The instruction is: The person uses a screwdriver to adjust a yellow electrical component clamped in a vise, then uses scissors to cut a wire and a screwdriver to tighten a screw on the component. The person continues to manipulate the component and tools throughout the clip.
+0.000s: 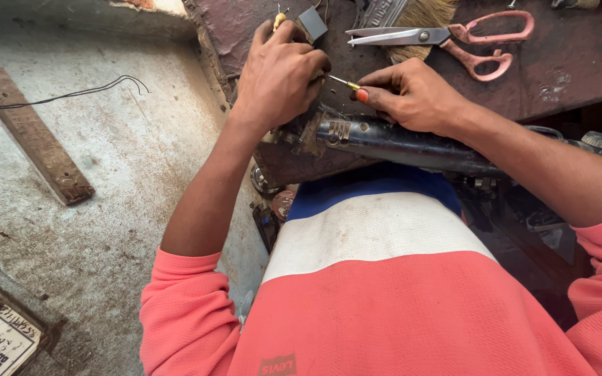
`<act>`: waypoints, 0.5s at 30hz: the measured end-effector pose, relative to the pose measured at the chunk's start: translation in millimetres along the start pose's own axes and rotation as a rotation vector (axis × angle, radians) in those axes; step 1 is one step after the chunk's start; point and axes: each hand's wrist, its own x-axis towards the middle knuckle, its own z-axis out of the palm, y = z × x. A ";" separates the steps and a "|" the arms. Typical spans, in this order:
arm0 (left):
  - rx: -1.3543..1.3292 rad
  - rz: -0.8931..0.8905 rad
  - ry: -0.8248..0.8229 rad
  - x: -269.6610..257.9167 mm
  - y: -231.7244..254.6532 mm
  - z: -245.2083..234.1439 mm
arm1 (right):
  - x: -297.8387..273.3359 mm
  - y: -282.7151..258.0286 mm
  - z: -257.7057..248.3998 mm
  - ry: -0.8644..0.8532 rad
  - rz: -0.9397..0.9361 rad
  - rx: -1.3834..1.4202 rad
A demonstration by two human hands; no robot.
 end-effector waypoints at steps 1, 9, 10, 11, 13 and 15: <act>-0.018 -0.001 -0.009 1.0 -0.5 -1.9 | -0.3 -0.4 -0.2 0.004 0.000 -0.011; -0.112 -0.015 -0.041 3.5 6.2 -20.7 | 1.7 11.4 3.0 0.117 -0.181 -0.196; -0.124 -0.020 -0.040 3.0 6.4 -21.1 | 2.2 15.6 3.3 0.133 -0.227 -0.221; -0.132 -0.017 -0.033 3.2 6.0 -20.7 | 2.9 19.5 2.3 0.151 -0.275 -0.246; -0.145 -0.010 -0.019 3.1 4.3 -17.6 | 3.6 24.9 0.1 0.206 -0.388 -0.326; -0.135 0.014 0.000 2.4 1.7 -14.6 | 2.7 24.8 1.4 0.284 -0.518 -0.440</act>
